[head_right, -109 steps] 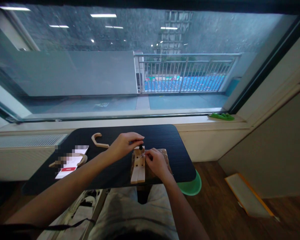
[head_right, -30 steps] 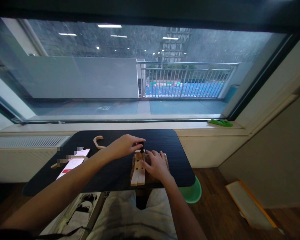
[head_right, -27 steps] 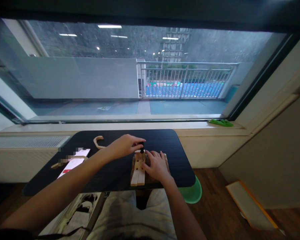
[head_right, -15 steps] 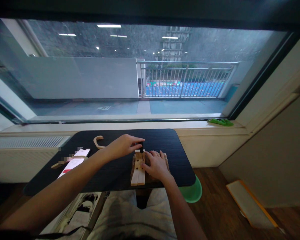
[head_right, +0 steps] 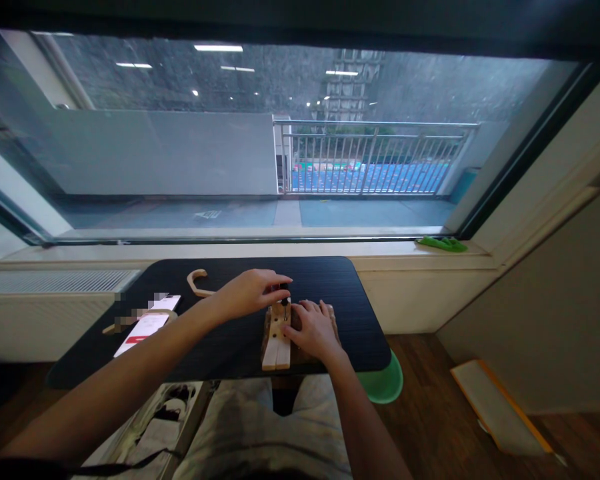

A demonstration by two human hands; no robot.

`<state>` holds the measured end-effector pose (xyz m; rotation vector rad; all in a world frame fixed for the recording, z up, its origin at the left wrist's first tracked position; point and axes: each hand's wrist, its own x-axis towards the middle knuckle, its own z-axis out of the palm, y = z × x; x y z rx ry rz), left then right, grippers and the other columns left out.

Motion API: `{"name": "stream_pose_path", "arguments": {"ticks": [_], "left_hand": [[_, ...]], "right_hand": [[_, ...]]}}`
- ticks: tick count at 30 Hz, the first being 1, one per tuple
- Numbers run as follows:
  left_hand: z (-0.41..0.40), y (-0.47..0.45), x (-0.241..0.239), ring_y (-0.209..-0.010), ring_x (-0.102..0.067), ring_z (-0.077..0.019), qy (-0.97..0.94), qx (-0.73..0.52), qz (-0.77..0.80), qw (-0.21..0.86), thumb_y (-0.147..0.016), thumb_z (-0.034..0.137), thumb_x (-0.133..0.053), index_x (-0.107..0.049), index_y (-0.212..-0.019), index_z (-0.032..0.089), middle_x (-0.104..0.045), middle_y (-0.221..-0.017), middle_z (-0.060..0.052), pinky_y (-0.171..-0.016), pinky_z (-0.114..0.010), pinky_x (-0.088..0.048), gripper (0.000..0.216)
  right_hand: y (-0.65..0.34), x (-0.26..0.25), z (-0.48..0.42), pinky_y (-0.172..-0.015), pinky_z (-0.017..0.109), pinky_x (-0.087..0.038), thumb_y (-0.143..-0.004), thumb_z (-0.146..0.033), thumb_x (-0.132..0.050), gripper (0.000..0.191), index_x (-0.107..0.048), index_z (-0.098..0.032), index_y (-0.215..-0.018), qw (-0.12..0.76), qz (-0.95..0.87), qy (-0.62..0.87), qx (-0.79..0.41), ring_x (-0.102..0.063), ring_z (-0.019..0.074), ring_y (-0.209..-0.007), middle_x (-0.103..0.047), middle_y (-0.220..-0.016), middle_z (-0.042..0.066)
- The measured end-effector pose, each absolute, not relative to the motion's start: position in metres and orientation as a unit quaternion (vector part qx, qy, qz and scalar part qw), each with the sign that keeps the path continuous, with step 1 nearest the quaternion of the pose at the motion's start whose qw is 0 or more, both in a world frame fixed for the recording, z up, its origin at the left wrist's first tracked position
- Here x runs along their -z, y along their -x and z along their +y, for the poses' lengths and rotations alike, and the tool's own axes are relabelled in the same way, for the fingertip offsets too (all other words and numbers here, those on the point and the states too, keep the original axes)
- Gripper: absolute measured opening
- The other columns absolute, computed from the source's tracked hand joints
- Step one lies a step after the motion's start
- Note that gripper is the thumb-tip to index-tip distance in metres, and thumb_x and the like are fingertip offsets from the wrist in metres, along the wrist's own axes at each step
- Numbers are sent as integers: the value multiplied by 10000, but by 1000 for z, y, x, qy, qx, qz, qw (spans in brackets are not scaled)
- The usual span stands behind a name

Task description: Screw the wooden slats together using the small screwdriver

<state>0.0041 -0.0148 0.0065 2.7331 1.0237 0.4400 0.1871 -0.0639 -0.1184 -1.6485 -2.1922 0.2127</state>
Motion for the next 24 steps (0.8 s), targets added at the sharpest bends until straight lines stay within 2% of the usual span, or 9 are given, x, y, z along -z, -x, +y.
{"name": "stream_pose_path", "arguments": {"ticks": [4,10,19,24], "left_hand": [[-12,-6,-4,-868,-693,-204,-924,-161,336,87,-955,313,-570,-758,-1040,179,-741,-936,-84,-784,-281,-496,246],[-13,-9,-3,-879,-683,-190,-917,-162,353,92,-959,263,-557,-753,-1026,166,-739,-934,-81,-807,-270,-497,228],[-18,-10,-7,-913,-685,-200,-909,-145,374,112,-967,267,-512,-736,-1122,172,-729,-975,-89,-831,-284,-498,288],[-18,-9,-10,-897,-690,-206,-906,-131,387,113,-977,331,-508,-737,-1139,204,-734,-949,-77,-814,-289,-505,309]], "right_hand": [[-187,120,-64,-1147,532,-234,-876,-493,-617,449,-630,-255,-1256,201,-782,586,-78,-536,277,-1233,-610,-1331,102],[-187,119,-65,-1158,522,-229,-895,-506,-584,472,-616,-253,-1292,194,-781,588,-78,-527,272,-1250,-597,-1351,104],[-186,119,-65,-1153,516,-241,-894,-531,-576,473,-630,-266,-1282,193,-778,593,-72,-530,278,-1254,-602,-1359,96],[-185,118,-66,-1150,511,-249,-896,-536,-573,468,-635,-261,-1270,198,-779,590,-72,-536,276,-1251,-607,-1350,97]]}}
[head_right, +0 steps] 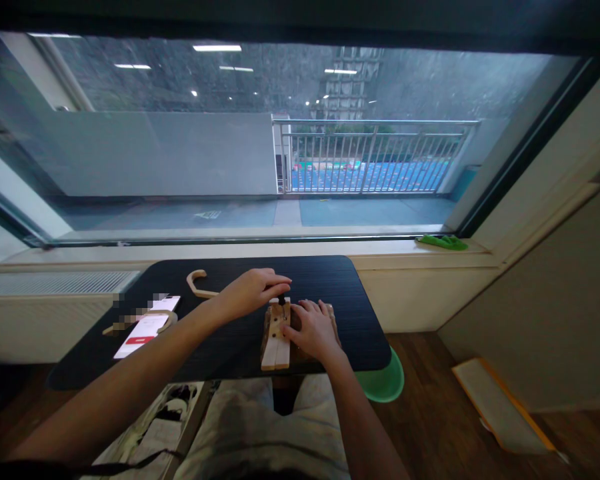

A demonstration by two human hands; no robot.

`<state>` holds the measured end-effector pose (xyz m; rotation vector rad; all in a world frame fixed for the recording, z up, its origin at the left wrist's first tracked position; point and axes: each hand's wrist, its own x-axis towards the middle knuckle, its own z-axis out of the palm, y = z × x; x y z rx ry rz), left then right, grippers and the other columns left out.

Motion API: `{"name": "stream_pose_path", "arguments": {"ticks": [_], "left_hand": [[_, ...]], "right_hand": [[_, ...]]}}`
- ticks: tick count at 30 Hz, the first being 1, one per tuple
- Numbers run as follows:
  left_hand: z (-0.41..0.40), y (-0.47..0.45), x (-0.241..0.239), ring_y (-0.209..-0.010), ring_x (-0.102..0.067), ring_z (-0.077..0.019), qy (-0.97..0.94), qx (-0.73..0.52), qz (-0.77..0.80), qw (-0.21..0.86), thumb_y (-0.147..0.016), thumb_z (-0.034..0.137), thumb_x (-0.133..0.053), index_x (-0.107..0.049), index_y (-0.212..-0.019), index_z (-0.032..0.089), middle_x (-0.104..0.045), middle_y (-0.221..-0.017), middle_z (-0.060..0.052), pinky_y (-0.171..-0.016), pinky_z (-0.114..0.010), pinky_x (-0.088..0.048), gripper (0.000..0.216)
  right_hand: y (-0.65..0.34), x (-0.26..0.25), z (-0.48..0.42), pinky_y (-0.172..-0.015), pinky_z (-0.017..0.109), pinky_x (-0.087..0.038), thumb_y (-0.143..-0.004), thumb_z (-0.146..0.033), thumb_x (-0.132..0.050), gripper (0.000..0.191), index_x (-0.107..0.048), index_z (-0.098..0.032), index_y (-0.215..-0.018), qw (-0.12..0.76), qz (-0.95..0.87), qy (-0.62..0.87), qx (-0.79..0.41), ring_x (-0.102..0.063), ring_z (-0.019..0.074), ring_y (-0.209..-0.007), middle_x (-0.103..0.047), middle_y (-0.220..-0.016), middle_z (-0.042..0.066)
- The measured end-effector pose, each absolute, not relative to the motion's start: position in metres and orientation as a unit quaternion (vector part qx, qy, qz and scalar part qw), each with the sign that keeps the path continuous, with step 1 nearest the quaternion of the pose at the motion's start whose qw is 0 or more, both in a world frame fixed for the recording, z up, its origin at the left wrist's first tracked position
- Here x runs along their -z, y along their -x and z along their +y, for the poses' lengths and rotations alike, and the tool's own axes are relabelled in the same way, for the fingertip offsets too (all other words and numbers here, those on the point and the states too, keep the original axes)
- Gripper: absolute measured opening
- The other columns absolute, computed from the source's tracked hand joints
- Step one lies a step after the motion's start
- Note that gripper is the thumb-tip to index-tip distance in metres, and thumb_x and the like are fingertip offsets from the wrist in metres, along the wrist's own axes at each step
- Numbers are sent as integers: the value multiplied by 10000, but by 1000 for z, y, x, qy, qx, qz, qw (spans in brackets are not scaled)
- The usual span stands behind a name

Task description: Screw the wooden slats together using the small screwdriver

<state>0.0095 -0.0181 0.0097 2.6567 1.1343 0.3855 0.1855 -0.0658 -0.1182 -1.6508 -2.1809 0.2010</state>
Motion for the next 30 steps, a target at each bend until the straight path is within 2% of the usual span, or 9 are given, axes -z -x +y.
{"name": "stream_pose_path", "arguments": {"ticks": [3,6,9,11,15,20,25,30], "left_hand": [[-16,-10,-8,-932,-693,-202,-905,-141,380,128,-977,295,-510,-754,-1083,194,-745,-966,-78,-850,-282,-498,284],[-17,-10,-7,-982,-688,-202,-902,-158,372,152,-954,264,-549,-731,-1106,171,-750,-1045,-83,-882,-284,-487,255],[-19,-10,-8,-829,-694,-184,-888,-163,397,165,-922,296,-605,-683,-1134,151,-755,-927,-64,-767,-273,-494,269],[-20,-11,-10,-718,-676,-170,-879,-153,420,165,-909,332,-624,-672,-1082,145,-740,-814,-40,-677,-256,-474,258],[-22,-12,-13,-742,-694,-203,-897,-86,424,84,-960,398,-537,-691,-930,154,-739,-807,-73,-662,-269,-460,290],[-24,-13,-13,-814,-721,-263,-907,-36,415,-55,-1007,424,-404,-681,-930,147,-742,-842,-124,-670,-304,-475,399],[-25,-13,-11,-807,-730,-283,-903,-14,421,-82,-1025,465,-309,-651,-972,135,-735,-813,-138,-652,-316,-483,479],[-25,-14,-9,-821,-735,-281,-901,-10,428,-72,-1020,461,-311,-636,-988,131,-735,-814,-138,-672,-316,-496,465]], "right_hand": [[-186,120,-66,-1154,514,-243,-891,-535,-582,474,-630,-264,-1276,198,-779,590,-74,-531,278,-1259,-601,-1360,94],[-186,121,-65,-1160,524,-233,-887,-537,-584,481,-626,-267,-1283,202,-776,592,-74,-525,282,-1270,-595,-1371,95],[-186,122,-65,-1159,522,-239,-887,-535,-583,481,-626,-263,-1282,203,-776,592,-76,-524,282,-1275,-594,-1373,101],[-185,121,-65,-1159,517,-246,-887,-530,-586,478,-629,-259,-1278,202,-775,593,-81,-525,278,-1275,-595,-1372,101],[-185,119,-66,-1159,516,-247,-887,-530,-584,468,-636,-260,-1265,201,-774,596,-81,-530,275,-1267,-599,-1366,93],[-185,118,-66,-1158,510,-254,-886,-519,-588,462,-642,-250,-1258,201,-774,595,-77,-534,272,-1263,-602,-1363,96],[-185,119,-66,-1168,503,-245,-884,-510,-593,465,-637,-249,-1267,205,-771,598,-81,-526,267,-1276,-599,-1367,98],[-186,121,-65,-1170,508,-237,-881,-514,-592,473,-634,-241,-1266,200,-774,595,-79,-522,270,-1279,-589,-1379,106]]}}
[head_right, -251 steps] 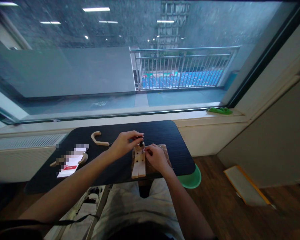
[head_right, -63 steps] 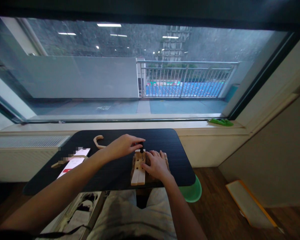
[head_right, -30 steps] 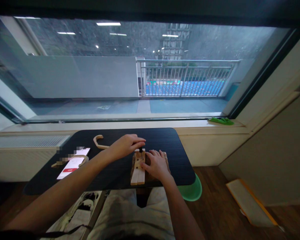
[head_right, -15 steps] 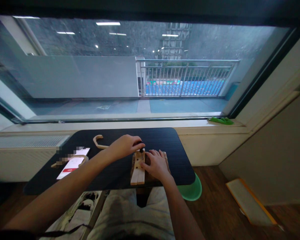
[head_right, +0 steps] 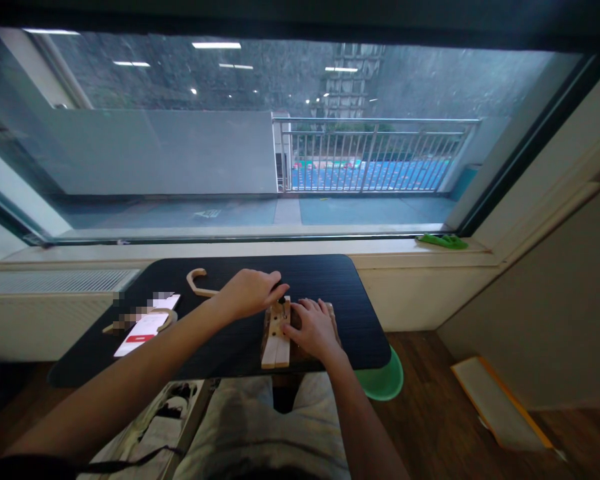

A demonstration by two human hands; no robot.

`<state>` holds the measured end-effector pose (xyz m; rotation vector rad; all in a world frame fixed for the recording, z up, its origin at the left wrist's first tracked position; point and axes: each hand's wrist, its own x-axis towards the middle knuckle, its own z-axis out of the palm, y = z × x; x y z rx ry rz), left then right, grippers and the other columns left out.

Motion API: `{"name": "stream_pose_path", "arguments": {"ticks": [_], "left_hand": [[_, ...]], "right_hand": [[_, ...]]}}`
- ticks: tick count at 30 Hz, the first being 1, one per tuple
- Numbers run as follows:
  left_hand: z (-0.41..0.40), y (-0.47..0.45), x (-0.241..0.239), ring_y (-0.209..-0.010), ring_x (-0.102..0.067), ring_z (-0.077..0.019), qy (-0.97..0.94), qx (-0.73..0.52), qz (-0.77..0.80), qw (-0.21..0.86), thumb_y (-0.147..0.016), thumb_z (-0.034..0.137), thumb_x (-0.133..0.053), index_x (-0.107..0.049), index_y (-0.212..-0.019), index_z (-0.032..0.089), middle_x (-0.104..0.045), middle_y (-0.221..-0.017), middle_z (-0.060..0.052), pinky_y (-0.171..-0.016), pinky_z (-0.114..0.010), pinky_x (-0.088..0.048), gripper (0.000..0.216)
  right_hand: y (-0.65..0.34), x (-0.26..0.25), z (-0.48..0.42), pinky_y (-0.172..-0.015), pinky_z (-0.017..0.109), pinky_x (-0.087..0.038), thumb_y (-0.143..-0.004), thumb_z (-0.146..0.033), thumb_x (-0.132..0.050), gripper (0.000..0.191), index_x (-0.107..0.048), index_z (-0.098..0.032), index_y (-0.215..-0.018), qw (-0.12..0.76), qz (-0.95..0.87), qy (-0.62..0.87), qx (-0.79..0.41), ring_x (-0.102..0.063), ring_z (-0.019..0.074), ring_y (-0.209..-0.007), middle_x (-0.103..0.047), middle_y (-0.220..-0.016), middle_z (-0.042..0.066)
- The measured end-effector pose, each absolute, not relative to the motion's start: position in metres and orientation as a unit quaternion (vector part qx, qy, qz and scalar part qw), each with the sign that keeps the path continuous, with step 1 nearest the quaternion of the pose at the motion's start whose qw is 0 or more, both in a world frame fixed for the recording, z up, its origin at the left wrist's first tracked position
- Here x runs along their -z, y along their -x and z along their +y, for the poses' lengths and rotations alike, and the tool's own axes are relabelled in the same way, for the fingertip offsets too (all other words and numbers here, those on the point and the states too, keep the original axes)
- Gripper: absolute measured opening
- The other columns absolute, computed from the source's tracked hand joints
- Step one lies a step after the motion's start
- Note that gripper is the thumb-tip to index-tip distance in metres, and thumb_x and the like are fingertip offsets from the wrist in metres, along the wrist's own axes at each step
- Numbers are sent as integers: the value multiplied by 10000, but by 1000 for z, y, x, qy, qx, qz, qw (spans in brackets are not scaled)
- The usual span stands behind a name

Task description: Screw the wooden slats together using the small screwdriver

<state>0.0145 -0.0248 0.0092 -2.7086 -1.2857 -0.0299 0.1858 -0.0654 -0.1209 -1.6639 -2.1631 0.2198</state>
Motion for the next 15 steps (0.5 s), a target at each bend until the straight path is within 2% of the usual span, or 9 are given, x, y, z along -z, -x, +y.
{"name": "stream_pose_path", "arguments": {"ticks": [6,15], "left_hand": [[-24,-16,-10,-846,-736,-312,901,0,-431,44,-1015,459,-337,-627,-1020,137,-743,-862,-151,-682,-340,-508,433],[-24,-14,-10,-849,-730,-306,898,9,-440,4,-1006,439,-383,-617,-1031,150,-745,-882,-144,-708,-349,-510,373]], "right_hand": [[-186,122,-65,-1169,508,-245,-883,-516,-583,477,-628,-250,-1277,202,-775,593,-83,-522,272,-1280,-593,-1372,101],[-187,121,-65,-1172,499,-238,-886,-509,-585,482,-620,-234,-1281,198,-778,591,-85,-508,270,-1295,-587,-1375,113]]}}
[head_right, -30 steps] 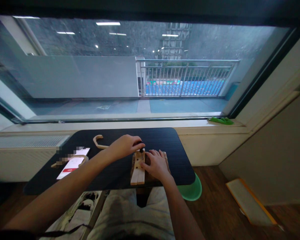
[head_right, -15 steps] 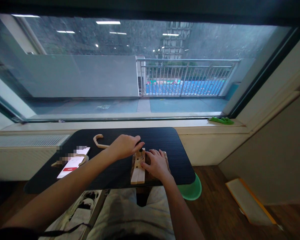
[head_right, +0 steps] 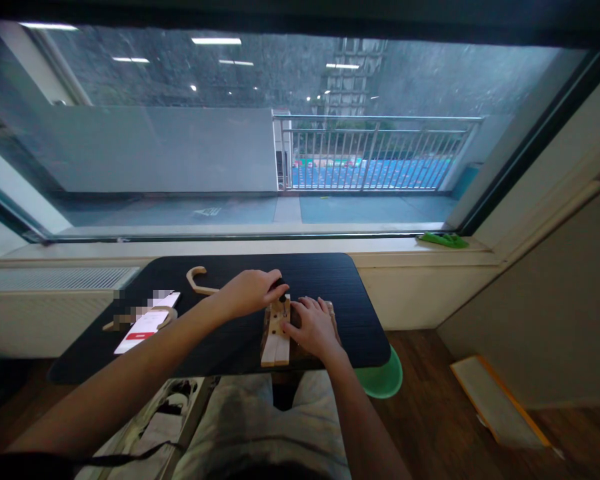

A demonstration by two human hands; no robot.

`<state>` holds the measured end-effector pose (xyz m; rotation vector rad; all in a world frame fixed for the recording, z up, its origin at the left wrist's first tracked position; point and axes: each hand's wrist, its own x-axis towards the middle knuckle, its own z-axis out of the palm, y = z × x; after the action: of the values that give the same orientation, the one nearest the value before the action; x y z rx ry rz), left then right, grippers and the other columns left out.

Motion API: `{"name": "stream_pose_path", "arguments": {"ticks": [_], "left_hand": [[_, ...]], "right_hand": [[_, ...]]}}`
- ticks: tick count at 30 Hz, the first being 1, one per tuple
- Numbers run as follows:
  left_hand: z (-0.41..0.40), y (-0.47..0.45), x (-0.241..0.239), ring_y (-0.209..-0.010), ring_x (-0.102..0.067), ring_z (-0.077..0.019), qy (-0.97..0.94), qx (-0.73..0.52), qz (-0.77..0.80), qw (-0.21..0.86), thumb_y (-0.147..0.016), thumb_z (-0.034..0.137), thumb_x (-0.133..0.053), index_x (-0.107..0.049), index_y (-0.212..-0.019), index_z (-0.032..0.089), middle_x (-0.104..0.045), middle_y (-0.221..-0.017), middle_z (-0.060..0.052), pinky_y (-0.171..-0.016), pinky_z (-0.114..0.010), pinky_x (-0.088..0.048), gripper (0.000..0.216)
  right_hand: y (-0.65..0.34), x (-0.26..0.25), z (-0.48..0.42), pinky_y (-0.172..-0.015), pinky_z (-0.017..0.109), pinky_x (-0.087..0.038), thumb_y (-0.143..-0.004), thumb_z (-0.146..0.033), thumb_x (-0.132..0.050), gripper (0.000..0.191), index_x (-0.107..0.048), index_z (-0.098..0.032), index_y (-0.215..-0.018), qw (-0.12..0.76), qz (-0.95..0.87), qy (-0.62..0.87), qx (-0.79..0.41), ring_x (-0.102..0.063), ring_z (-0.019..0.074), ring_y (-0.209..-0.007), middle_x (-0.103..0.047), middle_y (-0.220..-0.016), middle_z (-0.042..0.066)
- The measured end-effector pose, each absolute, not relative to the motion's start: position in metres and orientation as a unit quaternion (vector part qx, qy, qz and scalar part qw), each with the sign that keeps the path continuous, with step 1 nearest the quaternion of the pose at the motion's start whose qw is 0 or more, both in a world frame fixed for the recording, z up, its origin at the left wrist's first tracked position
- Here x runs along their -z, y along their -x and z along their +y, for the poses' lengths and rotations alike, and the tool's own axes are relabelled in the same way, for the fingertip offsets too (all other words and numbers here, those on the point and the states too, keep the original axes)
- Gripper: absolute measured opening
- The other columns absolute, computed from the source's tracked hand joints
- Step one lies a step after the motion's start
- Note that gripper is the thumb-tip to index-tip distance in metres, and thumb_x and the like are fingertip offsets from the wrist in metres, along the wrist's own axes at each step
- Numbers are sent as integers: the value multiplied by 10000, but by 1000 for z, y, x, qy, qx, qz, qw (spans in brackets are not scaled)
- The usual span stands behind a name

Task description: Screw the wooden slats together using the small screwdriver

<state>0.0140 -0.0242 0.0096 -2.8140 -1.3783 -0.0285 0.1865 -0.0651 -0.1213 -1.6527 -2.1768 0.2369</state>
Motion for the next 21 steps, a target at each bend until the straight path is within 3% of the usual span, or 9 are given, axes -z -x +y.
{"name": "stream_pose_path", "arguments": {"ticks": [21], "left_hand": [[-22,-13,-14,-776,-704,-250,888,48,-452,-66,-933,445,-520,-673,-926,174,-740,-826,-95,-679,-296,-475,311]], "right_hand": [[-188,122,-66,-1163,508,-252,-885,-509,-584,462,-626,-270,-1278,209,-776,591,-77,-529,270,-1274,-597,-1369,92]]}}
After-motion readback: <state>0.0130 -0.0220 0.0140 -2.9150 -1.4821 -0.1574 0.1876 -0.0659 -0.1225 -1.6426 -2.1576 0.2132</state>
